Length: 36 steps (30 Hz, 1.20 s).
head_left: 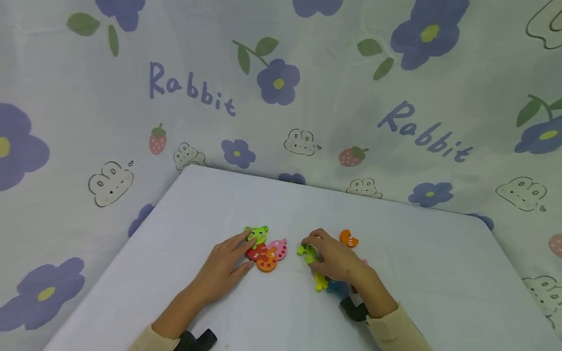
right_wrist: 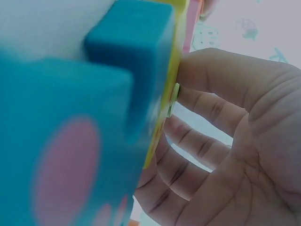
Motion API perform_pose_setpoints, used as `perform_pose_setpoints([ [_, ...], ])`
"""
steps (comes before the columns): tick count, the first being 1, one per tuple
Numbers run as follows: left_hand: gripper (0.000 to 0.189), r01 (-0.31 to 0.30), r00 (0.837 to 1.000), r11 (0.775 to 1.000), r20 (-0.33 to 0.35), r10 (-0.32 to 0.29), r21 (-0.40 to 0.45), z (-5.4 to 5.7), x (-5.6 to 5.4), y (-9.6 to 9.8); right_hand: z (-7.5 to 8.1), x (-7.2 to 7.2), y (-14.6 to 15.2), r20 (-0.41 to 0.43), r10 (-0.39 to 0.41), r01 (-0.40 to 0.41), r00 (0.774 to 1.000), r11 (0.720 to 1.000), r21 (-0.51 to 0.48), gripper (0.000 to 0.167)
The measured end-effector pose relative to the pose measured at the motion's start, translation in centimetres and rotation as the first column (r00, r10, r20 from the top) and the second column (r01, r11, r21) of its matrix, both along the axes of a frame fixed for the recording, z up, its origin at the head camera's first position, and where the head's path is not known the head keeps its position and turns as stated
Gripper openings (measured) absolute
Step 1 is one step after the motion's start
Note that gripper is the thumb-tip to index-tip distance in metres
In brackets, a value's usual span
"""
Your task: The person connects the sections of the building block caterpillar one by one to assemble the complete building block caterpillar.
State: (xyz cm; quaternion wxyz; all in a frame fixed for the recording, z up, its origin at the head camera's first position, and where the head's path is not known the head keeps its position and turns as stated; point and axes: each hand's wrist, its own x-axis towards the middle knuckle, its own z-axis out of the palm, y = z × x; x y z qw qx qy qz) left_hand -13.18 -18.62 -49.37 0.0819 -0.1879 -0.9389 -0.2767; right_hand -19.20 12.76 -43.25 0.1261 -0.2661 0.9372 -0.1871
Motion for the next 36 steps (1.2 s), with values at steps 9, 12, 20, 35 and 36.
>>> perform_pose_setpoints([
  [9, 0.060, -0.010, 1.000, 1.000, 0.025, 0.009, 0.006, 0.2, 0.2, 0.1, 0.0, -0.3, 0.4, -0.031, -0.004, 0.004, 1.000, 1.000, 0.012, 0.052],
  [12, 0.060, -0.005, 1.000, 1.000, 0.021, 0.005, 0.003, 0.1, 0.2, 0.1, 0.4, -0.1, 0.6, 0.019, -0.055, 0.056, 0.998, 0.998, -0.025, 0.055],
  [20, 0.061, -0.006, 1.000, 1.000, 0.013, 0.006, -0.015, 0.1, 0.1, 0.0, 1.6, 0.1, 0.5, 0.014, -0.043, 0.044, 0.999, 0.998, -0.055, 0.057],
  [35, 0.061, -0.005, 1.000, 1.000, 0.021, 0.005, -0.002, 0.3, 0.3, 0.0, 3.3, -0.7, -2.5, -0.084, 0.061, -0.060, 0.995, 0.998, 0.021, 0.056],
  [36, 0.061, -0.006, 1.000, 1.000, 0.019, 0.006, -0.001, 0.4, 0.3, 0.0, 3.2, -0.8, -2.7, -0.085, 0.069, -0.067, 0.994, 0.997, 0.026, 0.056],
])
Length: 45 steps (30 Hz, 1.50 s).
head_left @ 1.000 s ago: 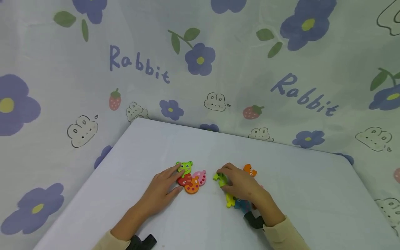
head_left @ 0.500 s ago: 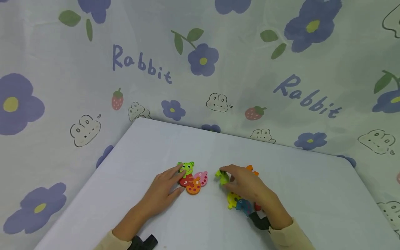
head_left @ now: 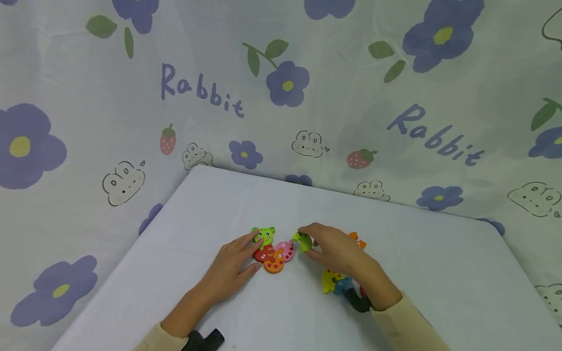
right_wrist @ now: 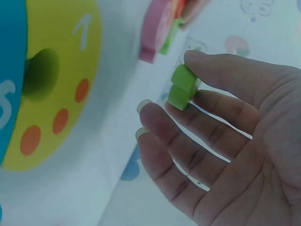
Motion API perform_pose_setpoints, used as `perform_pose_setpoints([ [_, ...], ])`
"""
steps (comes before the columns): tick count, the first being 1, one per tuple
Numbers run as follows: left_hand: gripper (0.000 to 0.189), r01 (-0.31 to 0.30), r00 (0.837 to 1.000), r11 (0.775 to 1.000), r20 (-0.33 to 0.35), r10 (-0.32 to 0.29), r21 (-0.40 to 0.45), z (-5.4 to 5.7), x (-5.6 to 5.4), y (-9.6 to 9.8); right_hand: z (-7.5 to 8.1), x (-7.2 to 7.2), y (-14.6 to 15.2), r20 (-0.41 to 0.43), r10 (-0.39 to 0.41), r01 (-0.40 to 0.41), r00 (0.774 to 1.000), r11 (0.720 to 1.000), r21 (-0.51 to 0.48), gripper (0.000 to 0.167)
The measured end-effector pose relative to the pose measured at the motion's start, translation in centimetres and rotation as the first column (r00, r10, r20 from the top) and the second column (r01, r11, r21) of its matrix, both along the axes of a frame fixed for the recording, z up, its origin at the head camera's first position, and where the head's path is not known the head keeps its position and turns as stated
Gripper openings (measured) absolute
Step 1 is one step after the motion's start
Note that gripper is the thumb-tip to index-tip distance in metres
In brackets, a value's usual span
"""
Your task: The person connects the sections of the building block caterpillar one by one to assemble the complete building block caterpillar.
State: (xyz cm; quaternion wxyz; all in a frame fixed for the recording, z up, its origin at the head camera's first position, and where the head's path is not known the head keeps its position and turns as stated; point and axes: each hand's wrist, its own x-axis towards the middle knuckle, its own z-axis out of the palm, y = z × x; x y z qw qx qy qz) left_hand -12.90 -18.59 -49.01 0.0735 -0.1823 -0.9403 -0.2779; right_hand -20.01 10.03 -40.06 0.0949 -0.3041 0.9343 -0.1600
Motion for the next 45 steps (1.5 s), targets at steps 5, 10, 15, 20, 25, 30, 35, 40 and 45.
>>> perform_pose_setpoints([
  [5, 0.061, 0.000, 1.000, 1.000, -0.003, 0.000, 0.002, 0.1, 0.0, 0.1, -0.4, -0.8, -0.9, 0.005, 0.018, -0.018, 1.000, 0.999, 0.033, 0.055],
  [10, 0.060, 0.005, 1.000, 1.000, 0.000, -0.005, 0.007, 0.1, 0.0, 0.3, -0.8, -1.3, -1.6, 0.025, 0.014, -0.015, 1.000, 0.997, 0.072, 0.054],
  [15, 0.061, 0.010, 1.000, 1.000, 0.012, -0.010, 0.007, 0.0, -0.1, 0.4, -1.3, -1.5, -1.9, 0.029, 0.021, -0.023, 0.999, 0.996, 0.090, 0.051],
  [20, 0.061, 0.014, 1.000, 1.000, 0.013, -0.014, 0.004, 0.0, -0.2, 0.5, -1.6, -1.6, -1.8, 0.002, 0.033, -0.033, 0.999, 0.993, 0.113, 0.052],
  [25, 0.061, 0.013, 1.000, 1.000, 0.001, -0.013, -0.006, 0.1, -0.2, 0.6, -1.7, -1.7, -2.0, -0.029, 0.040, -0.035, 0.999, 0.990, 0.135, 0.052],
  [30, 0.060, 0.012, 1.000, 1.000, -0.007, -0.012, -0.010, 0.1, -0.2, 0.5, -1.8, -1.8, -2.3, -0.037, 0.054, -0.048, 0.998, 0.987, 0.153, 0.051],
  [35, 0.061, 0.009, 1.000, 1.000, -0.004, -0.010, -0.018, 0.0, -0.3, 0.4, -1.7, -1.8, -2.1, -0.042, 0.060, -0.051, 0.997, 0.982, 0.183, 0.054],
  [40, 0.061, -0.003, 1.000, 1.000, -0.001, 0.003, -0.024, 0.1, -0.1, 0.3, -1.3, -1.7, -1.5, -0.021, 0.037, -0.032, 0.999, 0.981, 0.192, 0.055],
  [45, 0.061, -0.006, 1.000, 1.000, -0.005, 0.006, -0.016, 0.1, 0.0, 0.1, -1.3, -1.4, -0.5, 0.056, 0.025, -0.033, 0.998, 0.989, 0.147, 0.050],
])
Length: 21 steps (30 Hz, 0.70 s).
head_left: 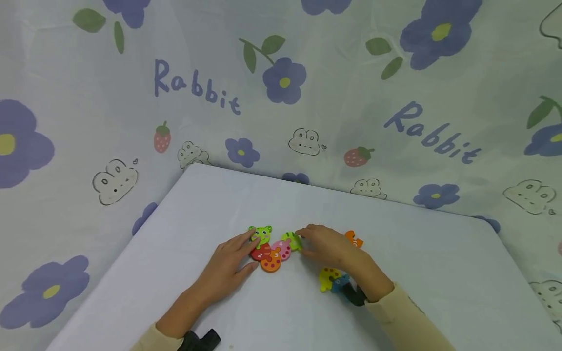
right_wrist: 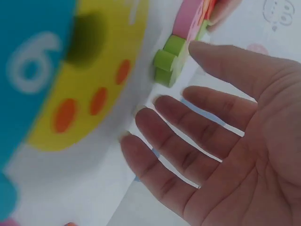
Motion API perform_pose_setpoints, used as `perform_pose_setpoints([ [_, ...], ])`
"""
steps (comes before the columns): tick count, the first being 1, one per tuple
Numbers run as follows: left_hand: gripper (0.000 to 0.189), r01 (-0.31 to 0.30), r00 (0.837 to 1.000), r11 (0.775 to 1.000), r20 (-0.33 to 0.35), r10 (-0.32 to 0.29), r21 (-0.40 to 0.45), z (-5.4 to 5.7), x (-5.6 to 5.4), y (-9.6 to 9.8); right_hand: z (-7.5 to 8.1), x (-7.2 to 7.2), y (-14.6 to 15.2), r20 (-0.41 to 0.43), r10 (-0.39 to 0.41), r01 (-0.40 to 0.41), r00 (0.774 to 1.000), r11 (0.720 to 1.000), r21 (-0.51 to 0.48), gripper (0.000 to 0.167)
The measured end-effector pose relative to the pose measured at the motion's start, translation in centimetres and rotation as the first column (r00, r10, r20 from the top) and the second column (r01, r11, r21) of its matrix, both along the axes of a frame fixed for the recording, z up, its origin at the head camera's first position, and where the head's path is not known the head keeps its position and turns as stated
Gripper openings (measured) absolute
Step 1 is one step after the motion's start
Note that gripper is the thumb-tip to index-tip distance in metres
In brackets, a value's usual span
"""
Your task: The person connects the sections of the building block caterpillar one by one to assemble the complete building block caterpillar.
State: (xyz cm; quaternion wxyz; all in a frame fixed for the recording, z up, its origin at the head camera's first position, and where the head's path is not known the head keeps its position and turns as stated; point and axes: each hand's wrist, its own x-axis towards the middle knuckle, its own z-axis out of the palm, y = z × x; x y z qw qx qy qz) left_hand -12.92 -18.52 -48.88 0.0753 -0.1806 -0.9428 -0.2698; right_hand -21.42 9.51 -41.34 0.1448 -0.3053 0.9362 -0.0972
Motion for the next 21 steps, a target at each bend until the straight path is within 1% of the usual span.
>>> perform_pose_setpoints([
  [4, 0.061, -0.001, 1.000, 1.000, 0.002, 0.001, 0.006, 0.0, 0.1, -0.2, 0.1, 0.5, 0.8, 0.060, -0.024, 0.026, 0.998, 0.999, -0.027, 0.049],
  [9, 0.062, 0.000, 1.000, 1.000, 0.005, 0.000, 0.012, 0.0, 0.1, -0.3, 0.4, 1.2, 1.8, 0.088, -0.032, 0.040, 0.996, 0.996, -0.082, 0.038],
  [13, 0.062, -0.006, 1.000, 1.000, 0.007, 0.006, 0.007, -0.1, 0.0, -0.4, 0.3, 1.7, 2.9, 0.114, -0.018, 0.035, 0.993, 0.989, -0.146, 0.034],
  [17, 0.063, -0.002, 1.000, 1.000, 0.016, 0.002, 0.011, -0.2, -0.1, -0.3, 0.1, 2.5, 4.4, 0.135, -0.036, 0.061, 0.990, 0.981, -0.186, 0.035],
  [21, 0.064, 0.000, 1.000, 1.000, 0.019, -0.001, 0.018, -0.3, -0.1, -0.1, 0.0, 3.4, 6.1, 0.162, -0.084, 0.116, 0.983, 0.972, -0.203, 0.040],
])
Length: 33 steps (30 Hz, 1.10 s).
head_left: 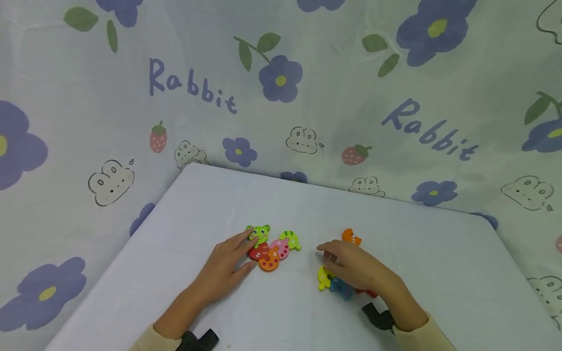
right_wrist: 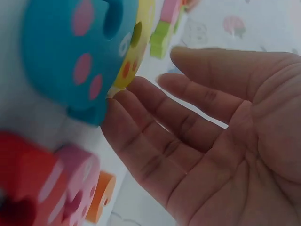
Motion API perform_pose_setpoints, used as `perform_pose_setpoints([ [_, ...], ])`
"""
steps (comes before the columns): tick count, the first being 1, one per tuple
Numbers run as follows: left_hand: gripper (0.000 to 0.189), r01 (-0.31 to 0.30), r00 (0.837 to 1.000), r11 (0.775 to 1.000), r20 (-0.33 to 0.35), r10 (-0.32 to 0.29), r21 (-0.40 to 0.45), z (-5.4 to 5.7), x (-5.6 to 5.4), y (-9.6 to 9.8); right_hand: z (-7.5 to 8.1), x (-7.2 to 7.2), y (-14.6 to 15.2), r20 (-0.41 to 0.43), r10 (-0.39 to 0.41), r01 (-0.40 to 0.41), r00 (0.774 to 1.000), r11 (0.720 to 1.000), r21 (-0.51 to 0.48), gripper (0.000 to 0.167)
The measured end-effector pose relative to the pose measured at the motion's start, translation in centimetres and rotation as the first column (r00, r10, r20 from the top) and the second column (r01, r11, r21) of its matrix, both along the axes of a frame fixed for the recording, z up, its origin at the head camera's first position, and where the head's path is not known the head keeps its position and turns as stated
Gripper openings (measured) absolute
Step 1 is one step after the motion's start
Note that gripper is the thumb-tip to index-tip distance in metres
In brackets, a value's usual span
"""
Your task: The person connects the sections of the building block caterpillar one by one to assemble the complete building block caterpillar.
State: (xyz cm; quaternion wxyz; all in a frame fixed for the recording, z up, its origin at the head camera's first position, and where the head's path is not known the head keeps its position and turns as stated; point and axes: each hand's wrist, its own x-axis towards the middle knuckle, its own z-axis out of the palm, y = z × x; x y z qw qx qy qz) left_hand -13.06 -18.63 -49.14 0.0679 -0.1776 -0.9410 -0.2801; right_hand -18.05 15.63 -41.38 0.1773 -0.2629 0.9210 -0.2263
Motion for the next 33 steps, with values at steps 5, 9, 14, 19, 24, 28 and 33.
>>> perform_pose_setpoints([
  [5, 0.063, -0.002, 1.000, 1.000, 0.007, 0.002, -0.002, 0.0, 0.0, 0.1, -0.1, 1.5, 1.5, 0.010, -0.057, 0.056, 0.998, 0.997, 0.053, 0.055],
  [9, 0.063, 0.003, 1.000, 1.000, 0.010, -0.003, -0.006, 0.0, -0.1, 0.3, -0.4, 3.1, 2.4, -0.020, -0.108, 0.109, 0.994, 0.985, 0.133, 0.066],
  [14, 0.063, 0.012, 1.000, 1.000, 0.001, -0.012, -0.010, -0.1, -0.2, 0.4, -0.4, 4.1, 3.0, -0.051, -0.114, 0.122, 0.992, 0.969, 0.215, 0.065],
  [19, 0.064, -0.001, 1.000, 1.000, -0.004, 0.001, -0.018, -0.3, -0.2, 0.1, -0.3, 4.1, 2.9, -0.088, -0.071, 0.089, 0.994, 0.969, 0.229, 0.050],
  [24, 0.064, 0.001, 1.000, 1.000, -0.006, -0.001, -0.008, -0.2, -0.1, -0.1, -0.2, 4.1, 2.7, -0.114, -0.071, 0.097, 0.991, 0.966, 0.239, 0.043],
  [28, 0.064, 0.004, 1.000, 1.000, -0.006, -0.004, -0.002, -0.1, -0.1, -0.1, -0.3, 4.2, 2.6, -0.120, -0.072, 0.101, 0.990, 0.961, 0.257, 0.050],
  [33, 0.064, 0.006, 1.000, 1.000, -0.002, -0.006, 0.003, -0.1, 0.0, 0.0, -0.2, 4.6, 2.5, -0.110, -0.064, 0.093, 0.992, 0.955, 0.282, 0.060],
])
